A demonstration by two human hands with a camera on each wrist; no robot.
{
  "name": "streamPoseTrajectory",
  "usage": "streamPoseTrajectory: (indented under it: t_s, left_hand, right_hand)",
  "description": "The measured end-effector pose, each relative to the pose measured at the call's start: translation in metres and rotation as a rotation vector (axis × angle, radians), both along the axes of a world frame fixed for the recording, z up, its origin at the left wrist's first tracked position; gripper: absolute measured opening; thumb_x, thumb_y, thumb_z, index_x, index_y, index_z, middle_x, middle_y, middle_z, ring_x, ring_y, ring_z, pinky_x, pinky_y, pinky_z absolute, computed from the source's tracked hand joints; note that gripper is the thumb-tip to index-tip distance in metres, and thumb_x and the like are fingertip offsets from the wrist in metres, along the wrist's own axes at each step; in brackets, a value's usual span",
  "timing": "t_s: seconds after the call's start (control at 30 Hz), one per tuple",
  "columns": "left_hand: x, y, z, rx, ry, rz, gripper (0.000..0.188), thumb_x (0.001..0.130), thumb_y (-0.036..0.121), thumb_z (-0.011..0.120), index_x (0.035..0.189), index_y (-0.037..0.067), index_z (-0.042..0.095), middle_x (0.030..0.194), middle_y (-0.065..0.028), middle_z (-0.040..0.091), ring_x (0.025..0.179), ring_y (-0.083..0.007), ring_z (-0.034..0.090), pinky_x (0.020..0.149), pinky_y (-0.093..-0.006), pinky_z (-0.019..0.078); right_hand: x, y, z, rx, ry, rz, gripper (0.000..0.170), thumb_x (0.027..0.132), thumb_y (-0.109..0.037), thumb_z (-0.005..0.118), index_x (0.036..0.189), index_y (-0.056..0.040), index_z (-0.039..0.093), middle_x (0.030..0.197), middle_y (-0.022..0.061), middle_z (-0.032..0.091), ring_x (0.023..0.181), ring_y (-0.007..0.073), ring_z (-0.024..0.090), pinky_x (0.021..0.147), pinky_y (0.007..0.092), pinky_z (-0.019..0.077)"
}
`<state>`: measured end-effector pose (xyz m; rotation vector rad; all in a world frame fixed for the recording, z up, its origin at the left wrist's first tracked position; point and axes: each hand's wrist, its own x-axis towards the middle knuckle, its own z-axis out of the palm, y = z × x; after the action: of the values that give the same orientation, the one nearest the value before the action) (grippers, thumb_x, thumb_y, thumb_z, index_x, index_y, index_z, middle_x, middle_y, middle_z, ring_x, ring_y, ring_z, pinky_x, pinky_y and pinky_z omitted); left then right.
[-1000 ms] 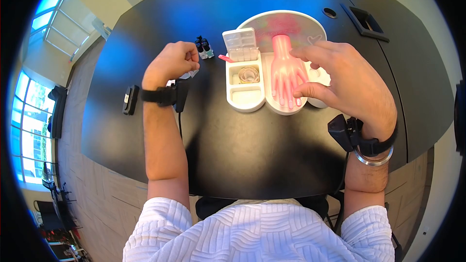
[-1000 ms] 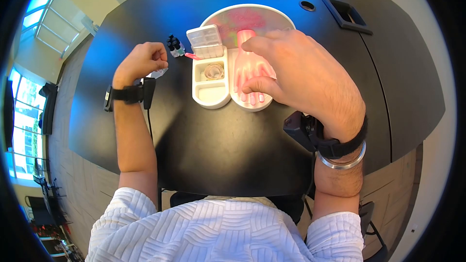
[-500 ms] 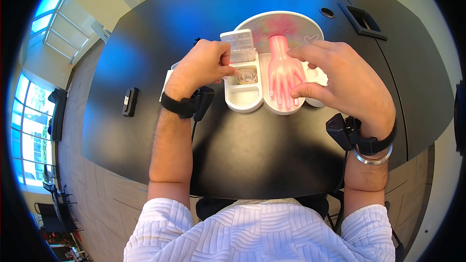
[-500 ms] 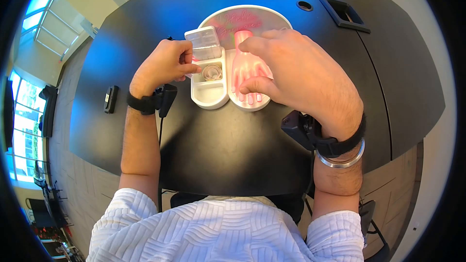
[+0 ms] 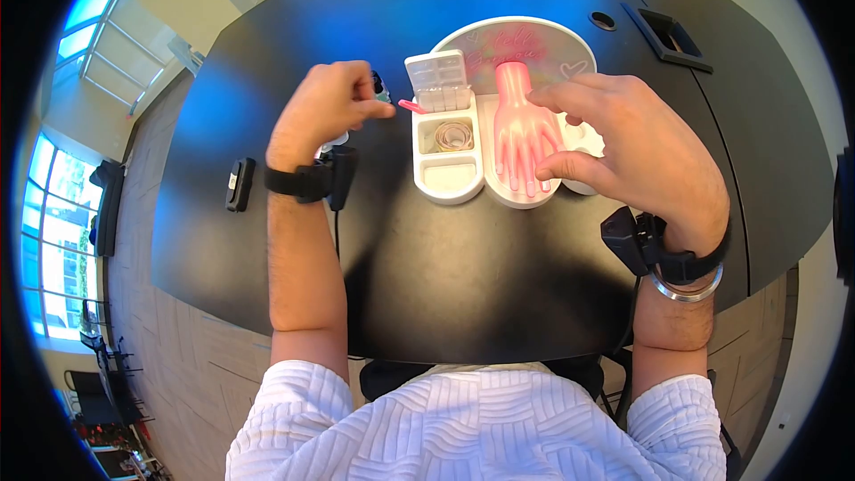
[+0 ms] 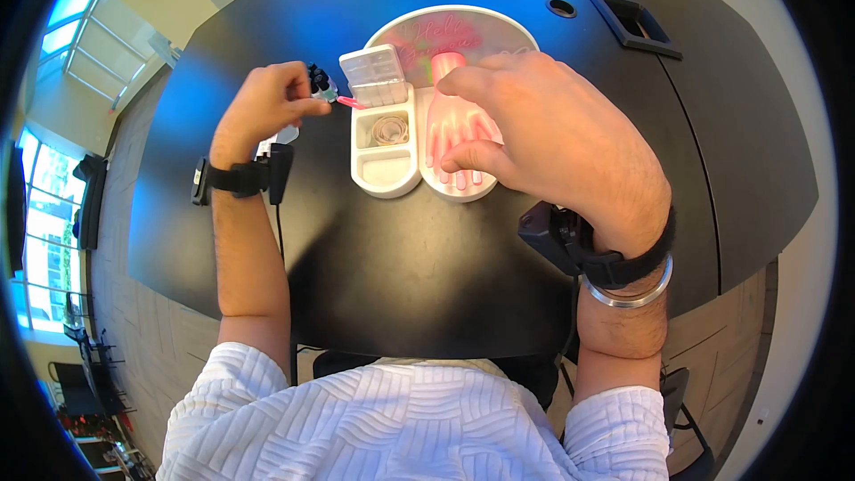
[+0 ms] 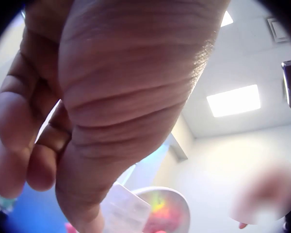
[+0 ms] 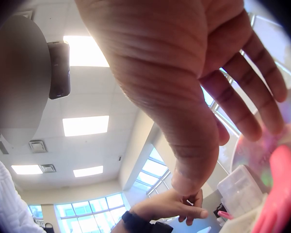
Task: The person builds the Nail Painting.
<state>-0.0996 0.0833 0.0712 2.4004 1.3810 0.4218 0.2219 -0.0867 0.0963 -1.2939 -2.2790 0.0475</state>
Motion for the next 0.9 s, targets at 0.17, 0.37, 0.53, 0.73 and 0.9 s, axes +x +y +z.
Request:
streamPoseTrajectory:
  t_s: [0.17,0.37,0.53,0.73,0.9]
  left_hand:
    - [-0.055,0.035,-0.020,0.026,0.191,0.198,0.044,0.077,0.019,0.101,0.105,0.002,0.072,0.098,-0.0129,0.077,0.095,-0.0263,0.076,0.082,-0.0399,0.0585]
    - [-0.065,0.053,-0.051,-0.055,0.254,0.325,0.067,0.078,0.030,0.101,0.132,0.004,0.073,0.125,-0.0188,0.077,0.121,-0.0349,0.074,0.105,-0.0462,0.0587]
    - [-0.051,0.054,-0.060,-0.166,0.375,0.467,0.071,0.078,0.036,0.101,0.135,0.005,0.072,0.134,-0.0203,0.073,0.126,-0.0363,0.072,0.106,-0.0455,0.0590]
    - [-0.049,0.056,-0.059,-0.189,0.352,0.418,0.080,0.073,0.024,0.100,0.143,0.006,0.065,0.136,-0.0210,0.072,0.124,-0.0373,0.073,0.105,-0.0468,0.0598]
    - [-0.056,0.054,-0.050,0.059,0.296,0.329,0.074,0.069,0.013,0.097,0.135,0.005,0.066,0.132,-0.0223,0.074,0.126,-0.0405,0.070,0.108,-0.0460,0.0580]
  right_hand:
    - [-0.001,0.000,-0.001,-0.007,0.006,-0.006,0.065,0.083,-0.038,0.092,0.134,-0.0025,0.072,0.111,0.0199,0.075,0.093,0.0406,0.072,0.084,0.0469,0.0597]
    - [-0.001,-0.001,0.000,-0.042,0.011,-0.016,0.066,0.083,-0.039,0.091,0.134,-0.0025,0.072,0.110,0.0202,0.075,0.092,0.0411,0.072,0.084,0.0472,0.0596]
    - [-0.002,-0.002,0.001,-0.033,-0.005,-0.033,0.066,0.084,-0.041,0.091,0.134,-0.0030,0.072,0.111,0.0201,0.075,0.093,0.0414,0.072,0.085,0.0479,0.0591]
    - [-0.002,-0.002,0.001,-0.022,-0.022,-0.041,0.064,0.084,-0.041,0.091,0.133,-0.0034,0.073,0.111,0.0201,0.075,0.095,0.0421,0.072,0.087,0.0482,0.0585]
    - [-0.003,-0.003,0.002,-0.030,-0.004,-0.040,0.064,0.084,-0.041,0.091,0.133,-0.0032,0.073,0.110,0.0200,0.075,0.095,0.0424,0.071,0.087,0.0484,0.0578]
